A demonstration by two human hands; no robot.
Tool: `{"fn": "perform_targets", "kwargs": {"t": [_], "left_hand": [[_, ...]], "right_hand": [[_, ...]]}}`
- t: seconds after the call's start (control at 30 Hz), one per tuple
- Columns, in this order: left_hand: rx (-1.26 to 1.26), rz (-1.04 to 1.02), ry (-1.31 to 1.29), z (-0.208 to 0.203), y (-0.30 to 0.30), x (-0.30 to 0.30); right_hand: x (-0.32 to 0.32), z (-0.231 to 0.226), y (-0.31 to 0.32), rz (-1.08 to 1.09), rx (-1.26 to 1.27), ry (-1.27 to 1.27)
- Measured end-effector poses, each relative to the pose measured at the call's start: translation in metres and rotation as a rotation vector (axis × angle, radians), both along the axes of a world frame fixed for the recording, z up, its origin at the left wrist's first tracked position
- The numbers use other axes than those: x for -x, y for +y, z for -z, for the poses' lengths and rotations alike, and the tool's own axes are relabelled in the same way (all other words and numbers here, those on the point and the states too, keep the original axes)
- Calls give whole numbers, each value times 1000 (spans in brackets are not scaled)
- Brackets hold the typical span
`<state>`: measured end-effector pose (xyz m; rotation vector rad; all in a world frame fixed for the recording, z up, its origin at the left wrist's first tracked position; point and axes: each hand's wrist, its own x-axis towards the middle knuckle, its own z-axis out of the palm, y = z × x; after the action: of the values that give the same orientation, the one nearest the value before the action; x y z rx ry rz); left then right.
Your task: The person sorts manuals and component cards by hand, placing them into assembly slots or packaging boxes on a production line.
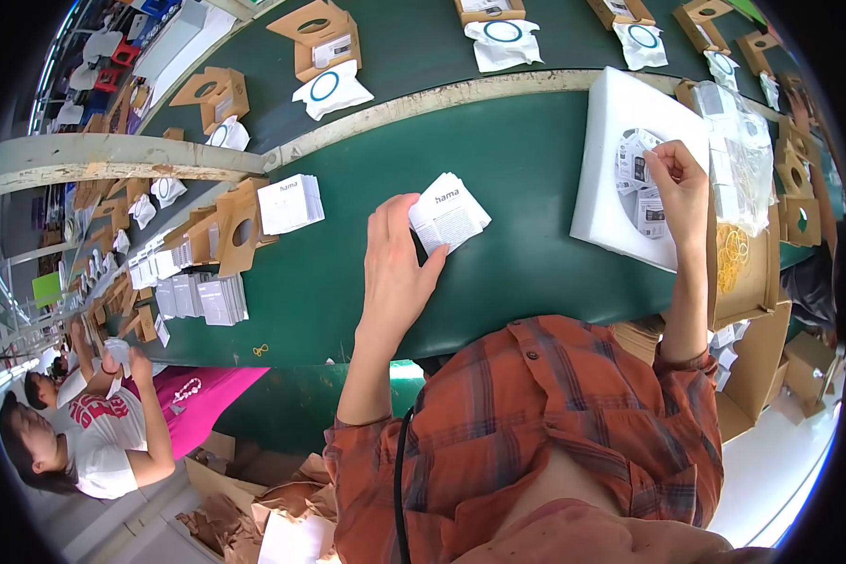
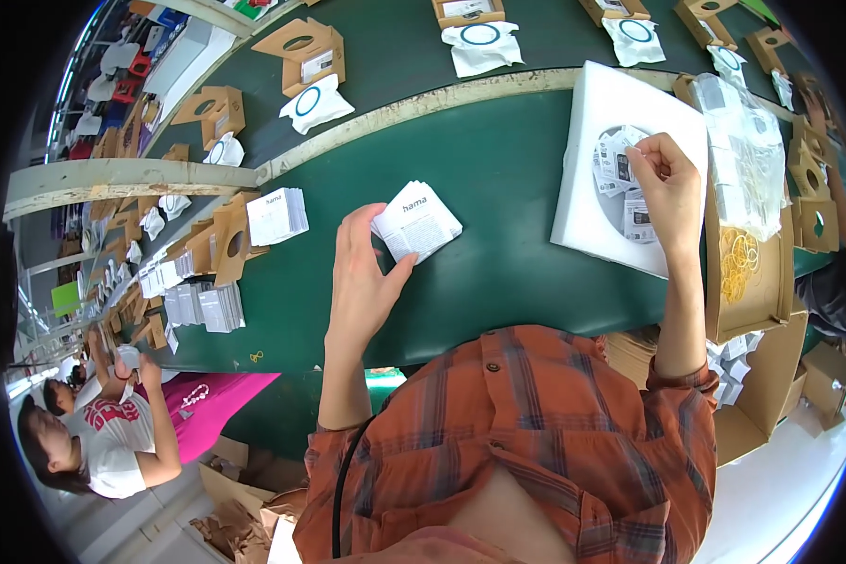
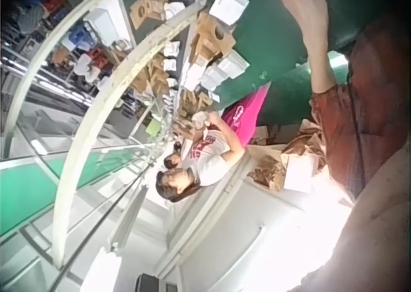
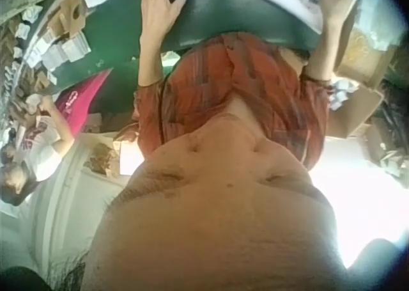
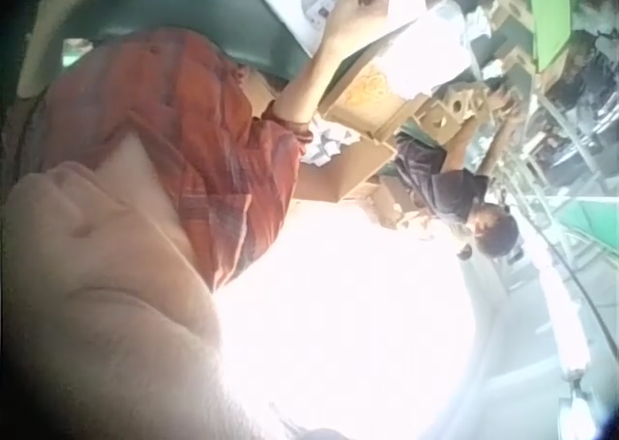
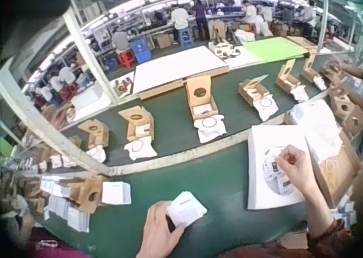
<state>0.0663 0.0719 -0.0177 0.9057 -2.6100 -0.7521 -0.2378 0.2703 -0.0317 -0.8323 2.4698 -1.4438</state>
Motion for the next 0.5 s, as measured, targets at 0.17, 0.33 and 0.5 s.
{"fn": "perform_targets", "kwargs": {"t": [0.17,0.33,0.5], "left_hand": [[-70,-19,50,4,-3,-4],[-84,-42,50,6,-3,-6],[64,-22,70,2,-4,-2]], "right_hand": [[-4,-4,-2,-14,2,4],[-5,-4,-1,-23,7,-15],[-3,-2,0,-25,7,-28]]}}
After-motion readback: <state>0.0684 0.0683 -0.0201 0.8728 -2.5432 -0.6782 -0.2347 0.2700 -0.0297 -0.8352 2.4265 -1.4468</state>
